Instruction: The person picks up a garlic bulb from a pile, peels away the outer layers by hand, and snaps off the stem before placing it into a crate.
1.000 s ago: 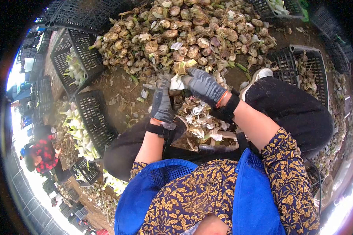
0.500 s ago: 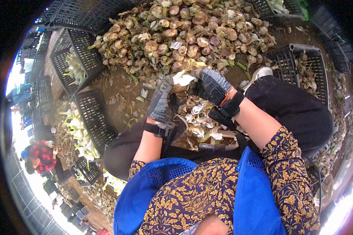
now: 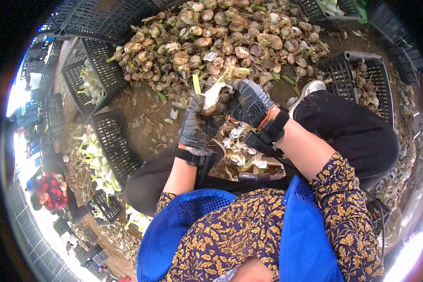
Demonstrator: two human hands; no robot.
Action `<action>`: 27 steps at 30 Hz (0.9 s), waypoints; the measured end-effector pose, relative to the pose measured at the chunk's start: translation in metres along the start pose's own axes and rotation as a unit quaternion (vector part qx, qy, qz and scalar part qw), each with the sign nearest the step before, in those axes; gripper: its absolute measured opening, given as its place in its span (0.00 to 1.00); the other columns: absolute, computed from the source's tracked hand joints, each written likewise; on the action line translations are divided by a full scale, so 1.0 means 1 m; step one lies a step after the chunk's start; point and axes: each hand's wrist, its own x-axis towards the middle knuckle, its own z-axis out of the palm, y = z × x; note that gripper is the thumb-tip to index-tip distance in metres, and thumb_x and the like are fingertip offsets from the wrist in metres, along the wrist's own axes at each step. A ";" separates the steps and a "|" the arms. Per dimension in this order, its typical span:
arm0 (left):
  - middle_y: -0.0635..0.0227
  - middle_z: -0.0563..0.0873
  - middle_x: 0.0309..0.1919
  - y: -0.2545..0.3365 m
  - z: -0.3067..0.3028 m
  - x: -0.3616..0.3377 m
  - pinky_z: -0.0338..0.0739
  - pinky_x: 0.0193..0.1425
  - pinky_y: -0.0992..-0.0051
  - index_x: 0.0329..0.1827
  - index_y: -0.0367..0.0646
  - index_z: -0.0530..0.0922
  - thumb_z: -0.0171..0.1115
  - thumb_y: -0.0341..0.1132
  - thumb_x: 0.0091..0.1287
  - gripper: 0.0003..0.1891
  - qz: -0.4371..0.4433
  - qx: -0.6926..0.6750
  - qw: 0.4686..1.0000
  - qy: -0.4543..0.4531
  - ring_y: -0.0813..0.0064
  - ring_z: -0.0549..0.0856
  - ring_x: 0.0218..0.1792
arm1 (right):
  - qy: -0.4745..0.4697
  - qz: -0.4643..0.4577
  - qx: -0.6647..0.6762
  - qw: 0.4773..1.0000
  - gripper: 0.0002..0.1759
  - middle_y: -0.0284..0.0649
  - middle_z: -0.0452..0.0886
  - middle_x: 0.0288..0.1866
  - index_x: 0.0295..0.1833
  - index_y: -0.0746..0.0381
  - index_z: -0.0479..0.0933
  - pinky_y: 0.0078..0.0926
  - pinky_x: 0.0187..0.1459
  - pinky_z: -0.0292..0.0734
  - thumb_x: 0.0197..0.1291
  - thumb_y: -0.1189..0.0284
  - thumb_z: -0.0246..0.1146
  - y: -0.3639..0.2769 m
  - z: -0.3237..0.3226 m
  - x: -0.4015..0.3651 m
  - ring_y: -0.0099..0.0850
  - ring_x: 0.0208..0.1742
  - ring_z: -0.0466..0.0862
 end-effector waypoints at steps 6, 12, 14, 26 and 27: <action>0.71 0.79 0.33 -0.006 -0.008 0.008 0.74 0.29 0.82 0.51 0.39 0.69 0.51 0.44 0.65 0.19 0.169 0.354 0.914 0.108 0.82 0.78 0.31 | 0.002 0.040 -0.205 0.978 0.11 0.34 0.75 0.26 0.39 0.66 0.73 0.20 0.29 0.67 0.55 0.71 0.51 -0.038 0.010 0.000 0.25 0.25 0.70; 0.69 0.81 0.32 0.009 0.037 -0.005 0.74 0.22 0.80 0.44 0.44 0.74 0.44 0.53 0.65 0.21 0.124 0.237 0.962 0.058 0.80 0.80 0.27 | 0.068 0.185 0.451 0.871 0.11 0.41 0.77 0.32 0.39 0.66 0.70 0.33 0.38 0.79 0.61 0.68 0.50 -0.027 0.012 0.005 0.32 0.36 0.80; 0.69 0.81 0.33 0.013 0.047 -0.007 0.75 0.22 0.79 0.42 0.44 0.75 0.44 0.53 0.66 0.21 0.177 0.280 0.940 -0.078 0.79 0.80 0.27 | 0.087 0.155 0.480 0.859 0.11 0.43 0.77 0.32 0.40 0.67 0.70 0.34 0.39 0.79 0.61 0.70 0.48 -0.035 0.012 0.003 0.34 0.36 0.80; 0.59 0.79 0.41 0.015 -0.015 0.015 0.79 0.39 0.70 0.50 0.38 0.70 0.44 0.42 0.66 0.18 0.051 0.083 0.980 0.176 0.68 0.80 0.39 | -0.039 0.034 -0.044 0.998 0.14 0.36 0.75 0.42 0.50 0.67 0.69 0.20 0.46 0.71 0.63 0.71 0.49 -0.017 0.012 0.011 0.24 0.44 0.75; 0.60 0.80 0.39 0.015 -0.020 0.016 0.79 0.39 0.71 0.50 0.37 0.70 0.42 0.43 0.67 0.19 0.038 0.086 0.985 0.143 0.69 0.81 0.38 | -0.002 0.082 0.130 0.988 0.13 0.38 0.76 0.43 0.49 0.67 0.70 0.24 0.46 0.72 0.64 0.72 0.46 -0.028 0.022 0.010 0.27 0.43 0.76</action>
